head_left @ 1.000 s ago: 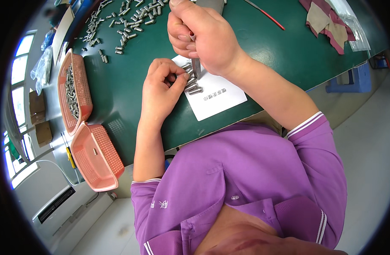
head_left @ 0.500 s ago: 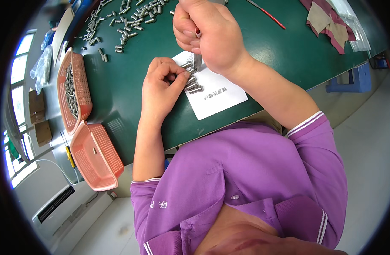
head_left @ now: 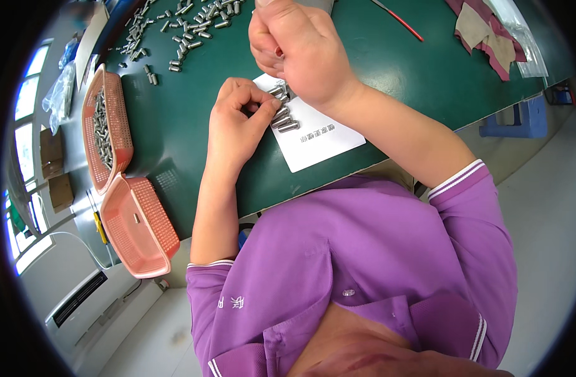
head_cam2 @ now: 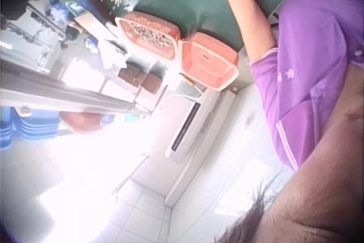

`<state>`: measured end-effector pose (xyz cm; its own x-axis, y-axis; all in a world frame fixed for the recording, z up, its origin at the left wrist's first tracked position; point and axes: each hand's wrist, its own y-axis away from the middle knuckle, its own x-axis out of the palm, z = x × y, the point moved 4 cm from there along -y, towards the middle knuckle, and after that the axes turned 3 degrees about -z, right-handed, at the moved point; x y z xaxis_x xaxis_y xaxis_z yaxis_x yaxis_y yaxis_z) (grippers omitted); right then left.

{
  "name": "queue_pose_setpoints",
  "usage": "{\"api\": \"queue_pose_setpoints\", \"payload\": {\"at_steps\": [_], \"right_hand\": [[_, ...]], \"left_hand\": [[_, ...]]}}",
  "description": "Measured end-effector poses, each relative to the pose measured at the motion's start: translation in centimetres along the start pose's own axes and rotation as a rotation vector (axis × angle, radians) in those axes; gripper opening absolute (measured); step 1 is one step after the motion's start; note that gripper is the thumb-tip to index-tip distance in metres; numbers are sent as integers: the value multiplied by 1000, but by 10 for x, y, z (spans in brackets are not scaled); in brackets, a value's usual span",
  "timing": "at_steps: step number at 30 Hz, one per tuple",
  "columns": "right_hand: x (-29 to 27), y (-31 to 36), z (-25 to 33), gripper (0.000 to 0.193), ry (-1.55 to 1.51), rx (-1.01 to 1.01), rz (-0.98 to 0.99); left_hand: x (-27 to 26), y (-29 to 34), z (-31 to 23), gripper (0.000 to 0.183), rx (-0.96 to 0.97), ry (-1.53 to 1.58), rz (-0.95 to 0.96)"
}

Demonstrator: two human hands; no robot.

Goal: The person sorts and groups small metal pins by hand, inspecting them at a workbench.

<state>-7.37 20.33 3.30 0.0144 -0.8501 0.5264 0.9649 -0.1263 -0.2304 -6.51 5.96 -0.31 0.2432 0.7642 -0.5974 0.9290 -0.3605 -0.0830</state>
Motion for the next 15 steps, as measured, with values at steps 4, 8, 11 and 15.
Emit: {"api": "queue_pose_setpoints", "payload": {"at_steps": [4, 8, 11, 15], "right_hand": [[4, 8, -1, 50, 138, -53, 34], [-6, -3, -8, 50, -80, 24, -25], [-12, 0, 2, 50, -126, 3, 5], [-20, 4, -4, 50, -193, -24, 23]], "left_hand": [[-1, 1, 1, 9, -31, 10, 20], [-1, 5, 0, 9, -20, -20, 13], [-5, 7, 10, 11, -9, 89, 37], [-4, 4, 8, 17, 43, 21, 37]]}}
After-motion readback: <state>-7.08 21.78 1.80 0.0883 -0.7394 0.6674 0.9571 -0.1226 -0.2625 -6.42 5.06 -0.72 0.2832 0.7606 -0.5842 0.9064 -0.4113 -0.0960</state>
